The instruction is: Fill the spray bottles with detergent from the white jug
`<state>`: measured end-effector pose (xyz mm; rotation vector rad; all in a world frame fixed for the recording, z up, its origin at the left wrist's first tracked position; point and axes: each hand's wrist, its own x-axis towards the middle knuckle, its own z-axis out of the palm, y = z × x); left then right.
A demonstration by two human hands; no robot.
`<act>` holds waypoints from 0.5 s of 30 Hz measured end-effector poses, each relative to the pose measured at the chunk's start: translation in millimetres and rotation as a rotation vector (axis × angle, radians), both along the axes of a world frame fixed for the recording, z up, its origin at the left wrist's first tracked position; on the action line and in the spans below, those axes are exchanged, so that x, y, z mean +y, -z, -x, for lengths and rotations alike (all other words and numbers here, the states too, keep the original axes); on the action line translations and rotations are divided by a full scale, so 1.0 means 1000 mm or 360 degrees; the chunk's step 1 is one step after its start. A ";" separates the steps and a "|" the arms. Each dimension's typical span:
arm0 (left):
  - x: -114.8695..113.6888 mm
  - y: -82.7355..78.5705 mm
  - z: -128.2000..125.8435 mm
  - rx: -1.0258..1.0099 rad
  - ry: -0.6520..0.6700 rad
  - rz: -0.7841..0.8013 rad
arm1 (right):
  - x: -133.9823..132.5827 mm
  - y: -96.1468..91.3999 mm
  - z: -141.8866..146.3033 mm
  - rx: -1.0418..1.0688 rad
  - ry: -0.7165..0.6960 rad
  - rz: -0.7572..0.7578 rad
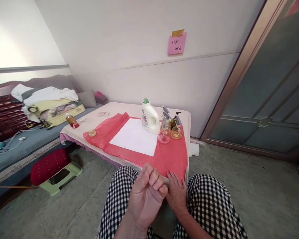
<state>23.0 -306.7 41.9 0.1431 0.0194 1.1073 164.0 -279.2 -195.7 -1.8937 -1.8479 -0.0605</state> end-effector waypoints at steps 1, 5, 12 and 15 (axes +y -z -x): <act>0.000 0.000 0.000 0.0010 0.0002 -0.0003 | 0.000 0.000 0.000 -0.0003 -0.0001 0.0002; -0.003 -0.002 0.000 0.0112 0.0001 -0.0069 | -0.001 -0.001 0.000 -0.0015 -0.0001 0.0010; -0.005 -0.004 0.000 0.0195 -0.0014 -0.0174 | -0.001 -0.002 0.001 -0.0021 0.0009 0.0018; -0.005 -0.005 0.000 0.0241 -0.0028 -0.0223 | -0.001 -0.002 0.000 -0.0020 0.0002 0.0022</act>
